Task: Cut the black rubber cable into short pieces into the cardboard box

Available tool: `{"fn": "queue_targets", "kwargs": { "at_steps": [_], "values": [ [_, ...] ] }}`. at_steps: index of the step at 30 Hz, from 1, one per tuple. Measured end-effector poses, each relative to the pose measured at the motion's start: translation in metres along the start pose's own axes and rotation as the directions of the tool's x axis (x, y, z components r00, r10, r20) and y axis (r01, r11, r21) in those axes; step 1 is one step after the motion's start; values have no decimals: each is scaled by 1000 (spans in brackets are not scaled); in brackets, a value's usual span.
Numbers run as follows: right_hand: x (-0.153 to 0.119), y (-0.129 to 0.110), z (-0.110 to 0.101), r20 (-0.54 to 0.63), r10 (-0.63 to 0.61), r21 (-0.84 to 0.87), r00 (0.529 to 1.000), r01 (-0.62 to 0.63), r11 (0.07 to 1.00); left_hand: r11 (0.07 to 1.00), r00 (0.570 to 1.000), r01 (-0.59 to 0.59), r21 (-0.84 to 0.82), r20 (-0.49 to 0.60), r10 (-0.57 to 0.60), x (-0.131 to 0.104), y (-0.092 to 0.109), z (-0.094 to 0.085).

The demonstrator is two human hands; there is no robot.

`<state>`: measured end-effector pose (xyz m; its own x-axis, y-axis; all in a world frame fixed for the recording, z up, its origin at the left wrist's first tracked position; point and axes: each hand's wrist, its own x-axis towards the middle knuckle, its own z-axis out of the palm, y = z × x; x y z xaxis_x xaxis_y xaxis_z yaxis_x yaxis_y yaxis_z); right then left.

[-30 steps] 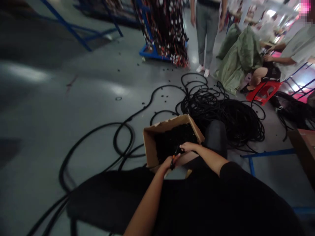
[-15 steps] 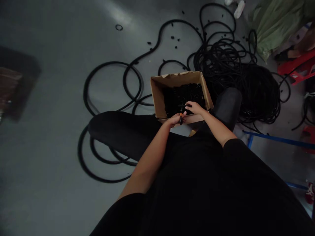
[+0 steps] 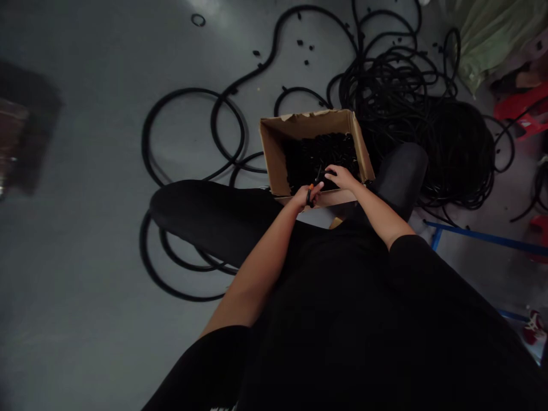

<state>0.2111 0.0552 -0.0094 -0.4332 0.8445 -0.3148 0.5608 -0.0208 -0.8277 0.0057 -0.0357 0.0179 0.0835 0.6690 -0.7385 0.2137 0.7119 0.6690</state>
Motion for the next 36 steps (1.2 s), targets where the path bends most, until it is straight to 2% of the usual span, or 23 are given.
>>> {"fn": "queue_targets", "kwargs": {
  "at_steps": [4,8,13,22,27,32,36],
  "values": [
    [1,-5,-4,36,-19,-13,999,19,1000,1000,1000,7,21,13,-7,-5,5,0],
    [1,-11,-10,118,-36,27,992,33,999,996,997,-59,72,-43,62,-2,3,0],
    [-1,-12,-18,196,28,122,980,-53,991,994,996,-72,78,-38,75,5,-1,-3],
    [1,-5,-21,202,128,178,971,-165,970,991,995,-59,121,-68,68,-2,3,0],
    [1,-9,-21,175,76,61,982,-88,994,994,999,-14,104,-46,19,-2,4,3],
    [3,-10,-12,96,-53,18,994,51,999,996,993,-43,82,-110,52,6,0,2],
    [1,-11,-6,5,-50,37,999,49,998,999,997,-34,-17,-64,33,12,-6,4]
  ]
}}
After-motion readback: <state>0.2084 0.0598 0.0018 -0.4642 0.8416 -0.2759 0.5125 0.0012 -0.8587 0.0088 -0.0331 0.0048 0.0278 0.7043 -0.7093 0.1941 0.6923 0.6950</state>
